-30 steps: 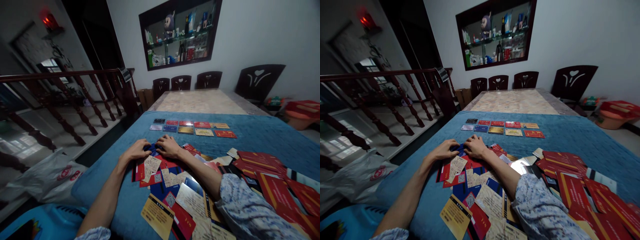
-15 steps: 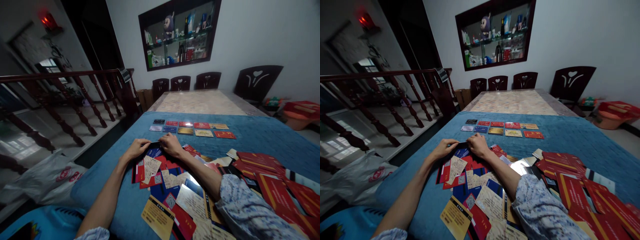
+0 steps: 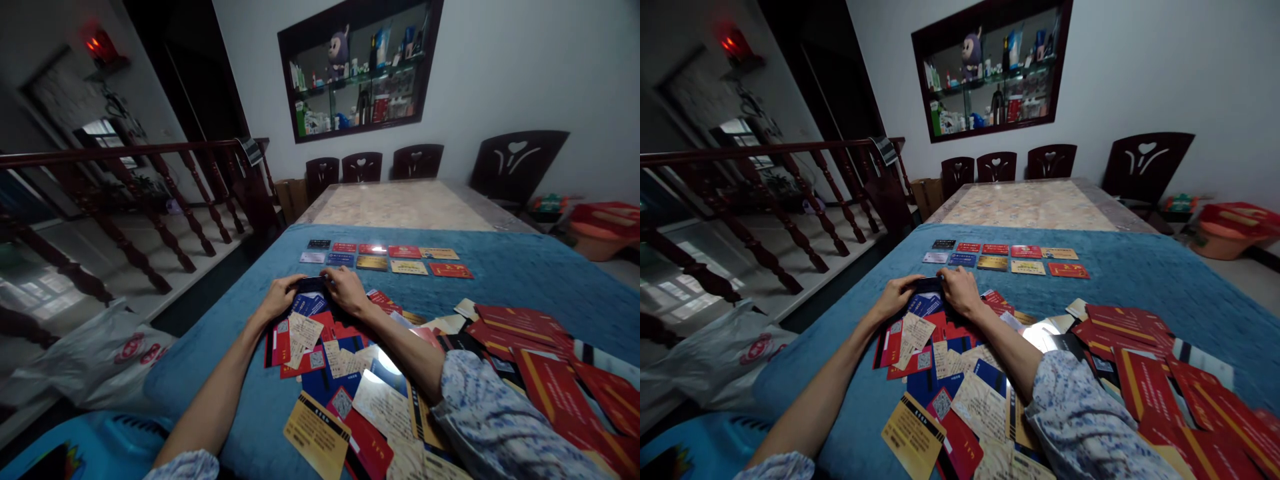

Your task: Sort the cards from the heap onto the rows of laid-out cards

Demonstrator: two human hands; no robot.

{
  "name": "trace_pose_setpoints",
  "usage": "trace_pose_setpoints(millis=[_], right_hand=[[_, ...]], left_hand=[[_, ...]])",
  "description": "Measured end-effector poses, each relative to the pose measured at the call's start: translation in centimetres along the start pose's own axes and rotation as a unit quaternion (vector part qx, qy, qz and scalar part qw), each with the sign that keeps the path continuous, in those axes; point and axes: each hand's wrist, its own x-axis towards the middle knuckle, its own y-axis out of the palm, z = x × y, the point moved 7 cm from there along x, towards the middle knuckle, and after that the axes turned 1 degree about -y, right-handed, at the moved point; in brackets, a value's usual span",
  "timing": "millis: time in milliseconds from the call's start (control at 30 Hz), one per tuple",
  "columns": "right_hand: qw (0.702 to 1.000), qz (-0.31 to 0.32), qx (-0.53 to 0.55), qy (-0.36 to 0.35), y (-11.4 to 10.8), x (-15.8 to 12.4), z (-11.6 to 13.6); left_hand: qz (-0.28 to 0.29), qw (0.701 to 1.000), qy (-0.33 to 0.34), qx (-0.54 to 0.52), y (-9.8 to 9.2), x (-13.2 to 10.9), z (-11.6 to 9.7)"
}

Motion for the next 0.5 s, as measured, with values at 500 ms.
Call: trace_pose_setpoints(millis=[500], right_hand=[[0.998,-0.016,-0.048,-0.026,-0.16,-0.05,0.81]], left_hand=[[-0.095,0.995,-0.008,0.004,-0.41,0.12,0.48]])
